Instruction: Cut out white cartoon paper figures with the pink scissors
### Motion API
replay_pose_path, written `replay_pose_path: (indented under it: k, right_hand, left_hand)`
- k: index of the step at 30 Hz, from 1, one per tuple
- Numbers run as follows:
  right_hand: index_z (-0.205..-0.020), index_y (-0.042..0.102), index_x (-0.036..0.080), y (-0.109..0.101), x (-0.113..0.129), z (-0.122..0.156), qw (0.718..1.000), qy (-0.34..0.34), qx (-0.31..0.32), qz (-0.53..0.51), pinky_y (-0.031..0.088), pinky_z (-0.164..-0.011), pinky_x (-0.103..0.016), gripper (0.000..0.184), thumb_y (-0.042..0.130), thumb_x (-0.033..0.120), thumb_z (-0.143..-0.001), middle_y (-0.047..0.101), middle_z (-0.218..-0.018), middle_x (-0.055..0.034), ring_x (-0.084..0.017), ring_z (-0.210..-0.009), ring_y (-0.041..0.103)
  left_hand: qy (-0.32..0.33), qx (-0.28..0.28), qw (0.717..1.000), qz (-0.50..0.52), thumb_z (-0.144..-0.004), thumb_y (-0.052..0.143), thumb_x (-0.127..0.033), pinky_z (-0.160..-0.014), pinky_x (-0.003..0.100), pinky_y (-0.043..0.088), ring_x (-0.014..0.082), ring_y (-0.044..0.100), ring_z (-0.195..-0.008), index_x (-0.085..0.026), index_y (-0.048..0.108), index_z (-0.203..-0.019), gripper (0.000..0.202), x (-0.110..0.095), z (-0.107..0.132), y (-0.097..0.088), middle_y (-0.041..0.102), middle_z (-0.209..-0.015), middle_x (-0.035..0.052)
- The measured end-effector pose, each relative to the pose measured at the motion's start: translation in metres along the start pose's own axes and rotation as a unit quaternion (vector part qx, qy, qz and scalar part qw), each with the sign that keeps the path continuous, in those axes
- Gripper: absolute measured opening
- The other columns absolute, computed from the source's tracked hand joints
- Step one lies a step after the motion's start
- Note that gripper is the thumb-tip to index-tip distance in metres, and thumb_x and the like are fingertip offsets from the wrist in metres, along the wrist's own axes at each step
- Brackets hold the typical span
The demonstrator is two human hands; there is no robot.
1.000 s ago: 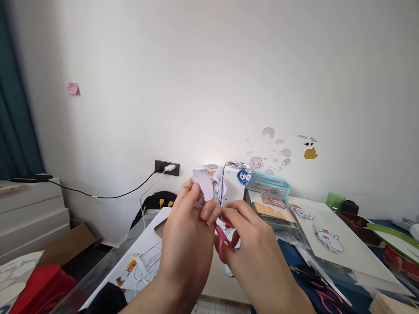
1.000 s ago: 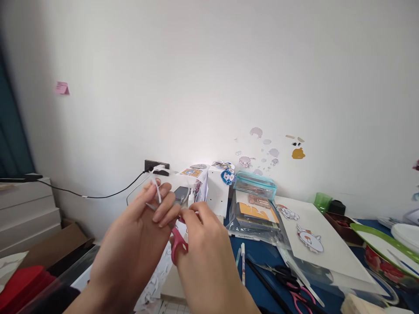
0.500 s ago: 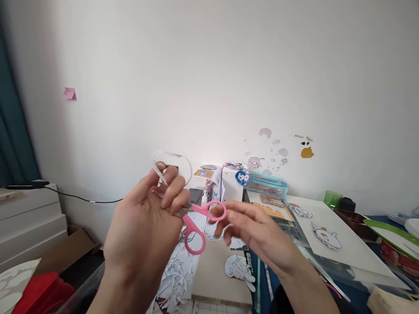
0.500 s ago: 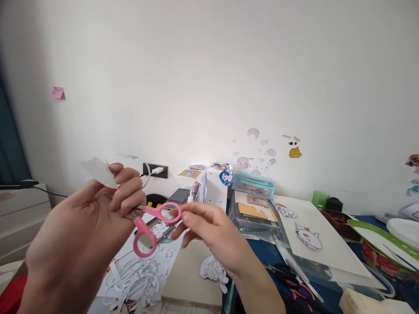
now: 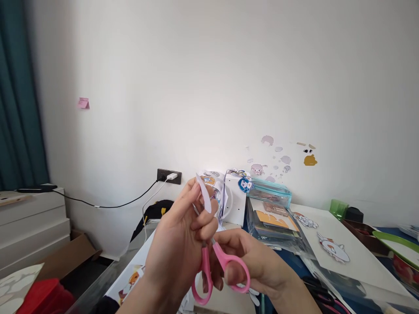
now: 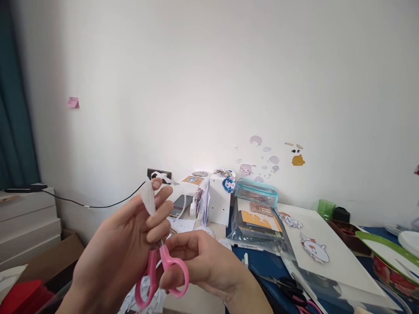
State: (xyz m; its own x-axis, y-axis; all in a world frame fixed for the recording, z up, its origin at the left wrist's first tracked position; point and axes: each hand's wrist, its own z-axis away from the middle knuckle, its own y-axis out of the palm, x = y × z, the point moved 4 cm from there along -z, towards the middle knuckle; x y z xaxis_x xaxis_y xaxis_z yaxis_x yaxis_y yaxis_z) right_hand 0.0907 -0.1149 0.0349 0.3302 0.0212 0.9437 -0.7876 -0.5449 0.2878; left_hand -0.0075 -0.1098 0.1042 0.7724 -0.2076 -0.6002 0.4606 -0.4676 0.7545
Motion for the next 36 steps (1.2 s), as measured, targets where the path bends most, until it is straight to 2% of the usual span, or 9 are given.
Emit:
replay_pose_path:
  k: [4,7,11,14,18,21,27,30,36]
  right_hand:
    - [-0.086,0.066,0.013,0.001,0.008,0.008,0.999,0.009,0.000,0.049,0.040,-0.059,-0.019,0.042,0.087,0.020,-0.051,0.062,-0.074,0.0002,-0.008,-0.062,0.051]
    - [-0.094,0.067,0.014,-0.001,0.022,0.024,0.978,0.038,0.013,0.203,0.042,-0.066,-0.022,0.042,0.081,0.008,-0.054,0.065,-0.075,0.0000,-0.011,-0.066,0.055]
    - [-0.095,0.065,0.016,0.004,0.042,0.050,0.945,0.037,0.004,0.326,0.044,-0.059,-0.022,0.033,0.066,0.007,-0.063,0.067,-0.076,-0.0016,-0.012,-0.061,0.056]
    - [-0.089,0.062,0.022,0.012,0.053,0.064,0.949,0.019,-0.094,0.301,0.041,-0.058,-0.022,0.035,0.065,0.003,-0.059,0.064,-0.082,-0.0003,-0.012,-0.065,0.049]
    - [-0.069,0.054,0.021,0.023,0.062,0.069,0.942,0.012,-0.175,0.287,0.030,-0.048,-0.022,0.027,0.069,0.008,-0.052,0.052,-0.067,0.0038,-0.010,-0.054,0.040]
    - [-0.065,0.052,0.022,0.020,0.070,0.074,0.918,-0.004,-0.196,0.346,0.031,-0.048,-0.024,0.020,0.070,0.018,-0.055,0.045,-0.059,0.0051,-0.011,-0.052,0.038]
    - [-0.072,0.063,0.024,-0.003,0.084,0.097,0.859,-0.066,-0.194,0.469,0.029,-0.044,-0.026,0.003,0.062,0.021,-0.070,0.046,-0.056,0.0030,-0.012,-0.048,0.035]
    - [-0.072,0.066,0.022,-0.006,0.081,0.098,0.869,-0.050,-0.169,0.463,0.030,-0.043,-0.026,0.006,0.062,0.020,-0.069,0.045,-0.054,0.0027,-0.013,-0.047,0.037]
    - [-0.069,0.068,0.019,0.002,0.076,0.090,0.900,-0.014,-0.164,0.404,0.033,-0.048,-0.024,0.007,0.062,0.017,-0.064,0.048,-0.054,0.0035,-0.011,-0.048,0.038]
  left_hand:
    - [0.041,0.022,0.994,-0.100,-0.091,0.046,-0.022,-0.043,0.014,0.031,0.0046,0.031,-0.043,-0.018,0.051,-0.077,0.016,0.000,-0.001,0.000,0.042,-0.059,-0.0053]
    - [0.134,0.020,0.966,-0.221,-0.091,0.050,-0.026,-0.050,0.015,0.037,0.0081,0.047,-0.054,-0.022,0.054,-0.084,0.008,-0.005,-0.004,-0.003,0.054,-0.064,-0.0028]
    - [0.180,0.012,0.908,-0.378,-0.090,0.052,-0.030,-0.045,0.016,0.028,0.0084,0.034,-0.045,-0.025,0.055,-0.085,0.008,-0.011,-0.005,-0.005,0.043,-0.046,-0.0073]
    - [0.155,0.010,0.870,-0.468,-0.088,0.053,-0.035,-0.039,0.020,0.017,0.0083,0.021,-0.041,-0.024,0.054,-0.082,0.013,-0.010,0.000,-0.003,0.027,-0.044,-0.0096]
    - [0.151,0.025,0.830,-0.537,-0.087,0.053,-0.038,-0.040,0.021,0.017,0.0086,0.022,-0.042,-0.022,0.053,-0.077,0.018,-0.006,0.008,0.003,0.025,-0.046,-0.0090]
    - [0.162,0.028,0.804,-0.572,-0.085,0.055,-0.039,-0.042,0.021,0.021,0.0094,0.026,-0.044,-0.022,0.057,-0.076,0.019,-0.006,0.010,0.004,0.027,-0.047,-0.0080]
    - [0.061,0.070,0.868,-0.487,-0.080,0.064,-0.037,-0.042,0.019,0.019,0.0079,0.027,-0.047,-0.022,0.062,-0.079,0.015,-0.004,0.006,0.003,0.037,-0.050,-0.0068]
    - [0.043,0.092,0.895,-0.435,-0.079,0.066,-0.031,-0.040,0.017,0.020,0.0059,0.029,-0.046,-0.021,0.064,-0.077,0.010,-0.002,0.005,0.004,0.048,-0.057,-0.0051]
    - [0.034,0.109,0.897,-0.428,-0.083,0.063,-0.031,-0.041,0.014,0.025,0.0053,0.029,-0.045,-0.020,0.065,-0.075,0.014,-0.002,0.007,0.006,0.038,-0.049,-0.0080]
